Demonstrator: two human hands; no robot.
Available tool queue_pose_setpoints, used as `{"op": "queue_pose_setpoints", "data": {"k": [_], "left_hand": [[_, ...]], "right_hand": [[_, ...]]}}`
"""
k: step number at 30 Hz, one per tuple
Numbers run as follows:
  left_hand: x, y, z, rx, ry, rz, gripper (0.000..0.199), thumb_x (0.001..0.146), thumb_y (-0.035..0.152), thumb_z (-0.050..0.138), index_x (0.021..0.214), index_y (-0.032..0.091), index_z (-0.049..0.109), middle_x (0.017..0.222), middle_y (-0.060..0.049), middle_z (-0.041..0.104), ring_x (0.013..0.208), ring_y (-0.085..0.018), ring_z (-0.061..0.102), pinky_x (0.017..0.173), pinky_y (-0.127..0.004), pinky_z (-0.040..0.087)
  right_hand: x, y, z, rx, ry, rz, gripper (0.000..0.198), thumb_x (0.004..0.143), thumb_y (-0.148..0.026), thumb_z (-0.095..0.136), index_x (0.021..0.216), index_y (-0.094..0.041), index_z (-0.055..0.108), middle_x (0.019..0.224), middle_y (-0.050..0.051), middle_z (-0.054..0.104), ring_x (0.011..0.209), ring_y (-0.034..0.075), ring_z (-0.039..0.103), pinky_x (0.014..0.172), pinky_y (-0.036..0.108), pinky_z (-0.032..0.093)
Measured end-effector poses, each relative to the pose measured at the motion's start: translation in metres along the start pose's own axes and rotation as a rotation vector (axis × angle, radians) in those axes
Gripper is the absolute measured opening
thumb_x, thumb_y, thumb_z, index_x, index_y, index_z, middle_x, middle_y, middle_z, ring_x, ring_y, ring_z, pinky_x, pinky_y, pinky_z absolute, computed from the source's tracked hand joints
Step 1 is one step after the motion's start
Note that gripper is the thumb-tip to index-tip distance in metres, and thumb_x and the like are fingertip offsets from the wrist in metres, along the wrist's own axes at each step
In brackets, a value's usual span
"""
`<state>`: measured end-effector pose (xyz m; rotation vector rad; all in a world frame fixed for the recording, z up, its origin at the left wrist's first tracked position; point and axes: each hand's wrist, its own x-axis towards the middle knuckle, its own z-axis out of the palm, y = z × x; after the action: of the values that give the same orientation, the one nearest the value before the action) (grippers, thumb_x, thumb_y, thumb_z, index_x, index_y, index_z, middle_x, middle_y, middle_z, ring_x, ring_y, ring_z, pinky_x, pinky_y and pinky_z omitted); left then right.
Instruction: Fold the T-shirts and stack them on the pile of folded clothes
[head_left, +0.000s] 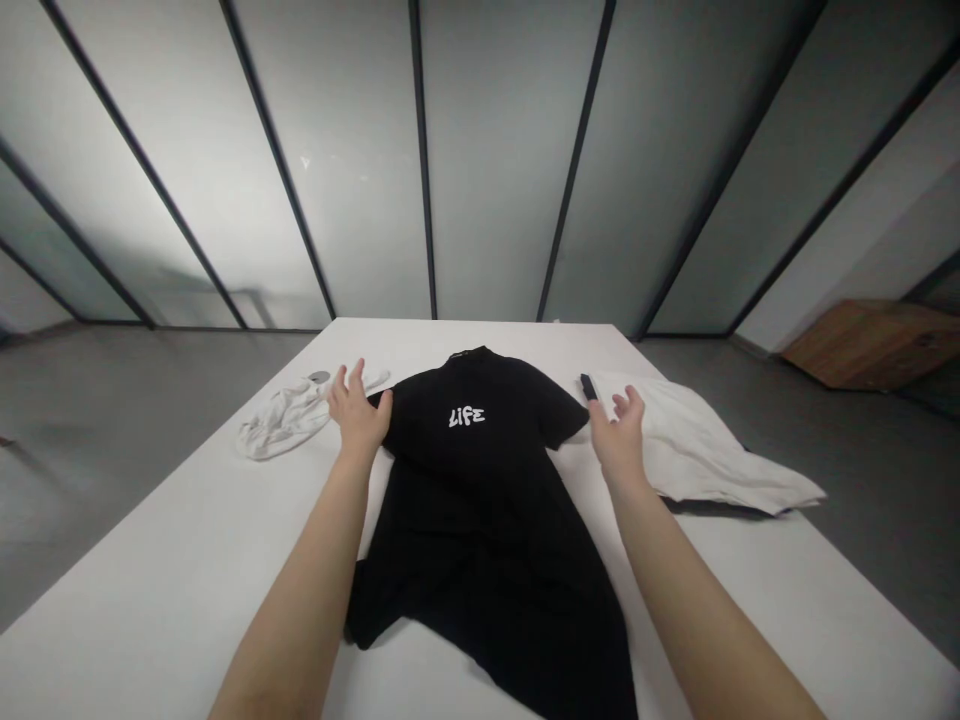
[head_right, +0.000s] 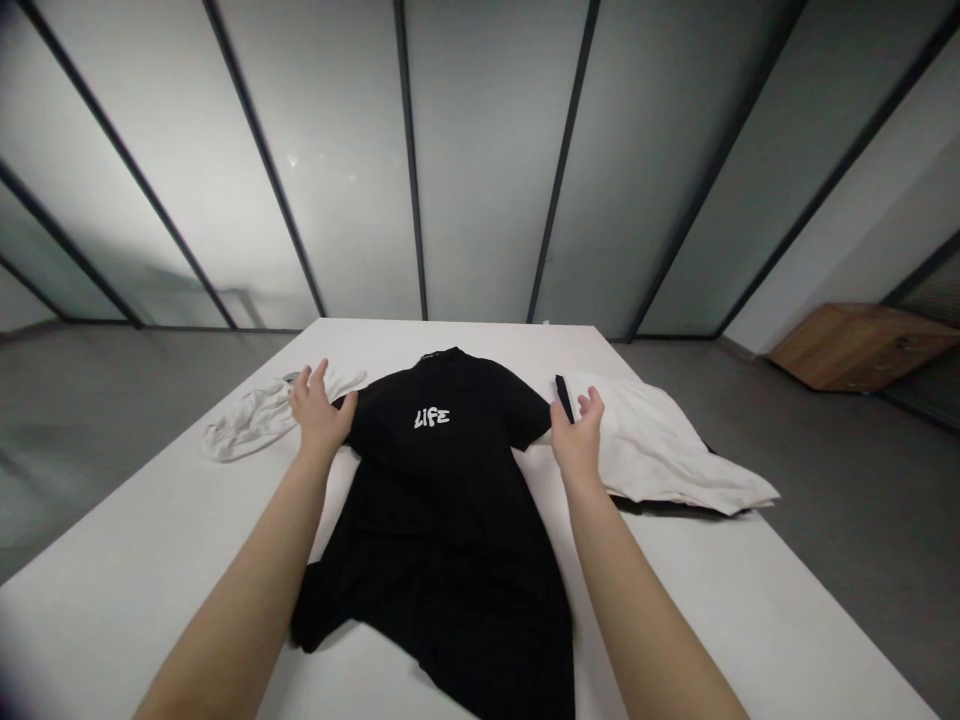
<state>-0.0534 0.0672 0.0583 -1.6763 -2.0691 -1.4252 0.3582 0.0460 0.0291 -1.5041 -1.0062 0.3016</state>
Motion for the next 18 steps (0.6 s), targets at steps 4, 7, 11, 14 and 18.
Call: {"op": "queue_pose_setpoints", "data": {"k": [4, 7, 11, 14, 18], "left_hand": [[-0.014, 0.015, 0.012, 0.112, -0.346, 0.096, 0.033, 0.094, 0.035, 0.06, 0.122, 0.022, 0.071, 0.128, -0.016, 0.066, 0.129, -0.037, 0.056, 0.115, -0.05, 0.039], [-0.027, 0.02, 0.023, 0.161, -0.724, 0.12, 0.029, 0.095, 0.04, 0.059, 0.112, 0.023, 0.074, 0.113, -0.015, 0.072, 0.114, -0.036, 0.064, 0.105, -0.047, 0.046], [-0.049, 0.015, 0.036, 0.292, -0.91, 0.074, 0.056, 0.086, 0.054, 0.07, 0.134, 0.026, 0.067, 0.147, -0.022, 0.06, 0.136, -0.046, 0.053, 0.11, -0.059, 0.042], [-0.058, 0.01, 0.04, 0.328, -0.931, 0.032, 0.076, 0.08, 0.062, 0.075, 0.147, 0.031, 0.057, 0.168, -0.022, 0.039, 0.153, -0.051, 0.033, 0.115, -0.069, 0.032], [-0.049, 0.005, 0.034, 0.378, -0.976, 0.014, 0.097, 0.072, 0.068, 0.08, 0.153, 0.024, 0.051, 0.169, -0.028, 0.032, 0.155, -0.053, 0.03, 0.116, -0.065, 0.034]], "right_hand": [[-0.028, -0.014, 0.013, -0.15, -0.378, -0.315, 0.046, 0.096, -0.041, 0.053, 0.136, -0.02, 0.062, 0.142, 0.016, 0.062, 0.136, 0.03, 0.055, 0.117, 0.047, 0.042], [-0.054, -0.019, 0.026, -0.225, -0.728, -0.365, 0.037, 0.099, -0.035, 0.05, 0.128, -0.023, 0.07, 0.133, 0.012, 0.068, 0.126, 0.027, 0.063, 0.112, 0.043, 0.046], [-0.076, -0.011, 0.035, -0.519, -0.955, -0.298, 0.066, 0.092, -0.04, 0.068, 0.154, -0.021, 0.054, 0.162, 0.018, 0.047, 0.152, 0.034, 0.04, 0.123, 0.049, 0.033], [-0.077, -0.007, 0.032, -0.664, -1.016, -0.203, 0.099, 0.082, -0.053, 0.081, 0.166, -0.024, 0.037, 0.175, 0.018, 0.023, 0.161, 0.04, 0.021, 0.126, 0.053, 0.025], [-0.076, -0.017, 0.024, -0.729, -1.073, -0.202, 0.114, 0.072, -0.061, 0.088, 0.166, -0.024, 0.037, 0.176, 0.019, 0.02, 0.161, 0.042, 0.02, 0.126, 0.052, 0.024]]}}
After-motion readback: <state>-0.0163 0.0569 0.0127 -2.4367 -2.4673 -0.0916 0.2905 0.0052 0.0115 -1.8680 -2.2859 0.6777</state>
